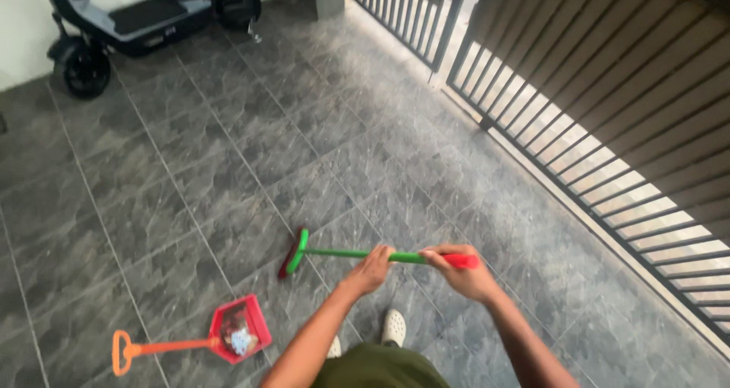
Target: The person sweeps debris on a tiled floor using a broom with a green handle and a red brush. They then use a red and orange dustpan to collect the gathered material.
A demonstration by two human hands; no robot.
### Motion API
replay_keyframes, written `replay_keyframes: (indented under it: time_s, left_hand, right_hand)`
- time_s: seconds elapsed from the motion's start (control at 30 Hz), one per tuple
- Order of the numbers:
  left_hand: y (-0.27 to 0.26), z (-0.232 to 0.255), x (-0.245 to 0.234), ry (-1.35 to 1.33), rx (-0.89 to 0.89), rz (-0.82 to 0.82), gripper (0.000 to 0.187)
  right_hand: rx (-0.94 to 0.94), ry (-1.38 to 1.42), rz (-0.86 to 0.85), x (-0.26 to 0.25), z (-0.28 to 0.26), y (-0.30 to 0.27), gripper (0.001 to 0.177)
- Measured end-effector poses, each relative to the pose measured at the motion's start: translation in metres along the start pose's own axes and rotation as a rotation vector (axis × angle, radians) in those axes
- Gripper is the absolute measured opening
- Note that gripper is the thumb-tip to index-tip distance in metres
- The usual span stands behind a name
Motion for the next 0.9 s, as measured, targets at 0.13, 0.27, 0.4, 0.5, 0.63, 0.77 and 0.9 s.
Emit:
replay_keyframes:
  time_s: [0.13, 0.27, 0.4, 0.5, 0.63, 0.77, 0.9]
  left_hand:
    - [-0.009, 0.018, -0.01, 0.075, 0.128, -0.051, 0.03]
    - [-0.015, -0.051, -0.043, -0.024, -0.236, -0.119, 0.027]
    - [-0.037, -0.148, -0.096, -0.114, -0.573, 0.024, 0.035]
    - [-0.048, -0.154, -0.144, 0.477, -0.272, 0.239, 0.039]
    - [-0.075, -0.182, -0.159, 0.416, -0.384, 0.288, 0.034]
    - [-0.072, -0.168, -0.107, 0.228, -0.381, 0.142, 0.023]
    - [-0.061, -0.095, -0.052, 0.071, -0.062, 0.236, 0.034]
  right_hand:
    - [0.186, -0.031, -0.007, -0.011, -0.001, -0.024, 0.027]
    - [0.125, 0.095, 0.074, 0.04, 0.017, -0.012, 0.025]
    - [-0.071, 0.202, 0.094, 0.138, 0.062, 0.031, 0.023]
    - [-0.044, 0.348, 0.099, 0.219, 0.097, 0.064, 0.024]
    - [-0.176, 0.272, 0.124, 0.254, 0.087, 0.086, 0.023]
    - [0.075, -0.002, 0.02, 0.208, 0.066, 0.073, 0.023]
    - [0.123, -0.038, 0.02, 0.122, 0.024, 0.031, 0.025]
Point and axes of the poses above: each hand's wrist, its own y-axis towards the middle knuckle, its own x-axis out of the palm, z = x × y, the point moved 8 cm from there along y, towards the middle knuckle, and after that the axes turned 12 degrees about -x, right-handed, at the moved point
